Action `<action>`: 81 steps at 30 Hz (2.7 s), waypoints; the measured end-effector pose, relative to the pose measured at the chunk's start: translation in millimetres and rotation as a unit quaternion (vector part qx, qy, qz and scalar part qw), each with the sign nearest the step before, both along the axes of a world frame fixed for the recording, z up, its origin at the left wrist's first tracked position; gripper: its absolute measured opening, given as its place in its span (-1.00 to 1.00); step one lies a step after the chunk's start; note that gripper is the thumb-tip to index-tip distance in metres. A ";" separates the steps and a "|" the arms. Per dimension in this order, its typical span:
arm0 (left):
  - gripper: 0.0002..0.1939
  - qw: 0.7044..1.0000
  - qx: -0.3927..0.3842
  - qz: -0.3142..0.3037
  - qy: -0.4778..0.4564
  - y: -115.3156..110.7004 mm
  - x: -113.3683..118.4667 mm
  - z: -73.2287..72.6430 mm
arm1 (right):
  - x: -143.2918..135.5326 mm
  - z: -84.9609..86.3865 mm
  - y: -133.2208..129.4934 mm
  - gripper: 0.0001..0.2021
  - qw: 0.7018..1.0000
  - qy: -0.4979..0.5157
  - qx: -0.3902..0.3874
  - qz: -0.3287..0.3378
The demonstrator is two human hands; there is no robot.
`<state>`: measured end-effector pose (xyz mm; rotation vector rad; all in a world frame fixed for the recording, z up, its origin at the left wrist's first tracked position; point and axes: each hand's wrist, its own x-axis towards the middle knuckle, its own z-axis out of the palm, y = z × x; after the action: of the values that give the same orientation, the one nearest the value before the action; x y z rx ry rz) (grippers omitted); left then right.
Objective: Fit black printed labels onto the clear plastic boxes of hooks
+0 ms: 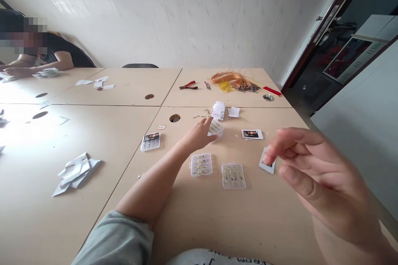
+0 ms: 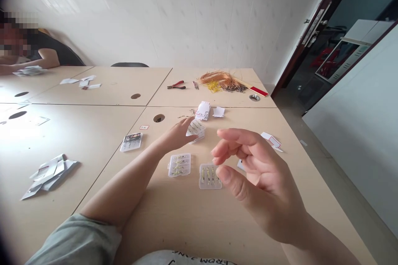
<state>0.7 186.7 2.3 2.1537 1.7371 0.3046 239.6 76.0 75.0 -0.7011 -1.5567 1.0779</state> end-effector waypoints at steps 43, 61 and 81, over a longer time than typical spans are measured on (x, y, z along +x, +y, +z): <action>-0.52 0.580 -0.274 0.028 -0.767 -48.1 20.0 59.1 | 31.8 -135.7 136.5 -0.74 0.753 -0.628 0.127 -0.150; -0.89 0.788 -0.141 -0.021 -0.600 -58.8 29.4 50.3 | 24.2 -65.0 77.8 -0.89 0.772 -0.351 0.401 -0.346; -0.78 0.777 -0.099 -0.067 -0.618 -38.7 30.3 70.3 | -14.1 -7.0 32.7 -0.84 0.827 -0.366 0.367 -0.218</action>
<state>31.0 148.0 72.7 1.2717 0.7570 1.1158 225.5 108.7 68.0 -0.8953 -2.1085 -0.2253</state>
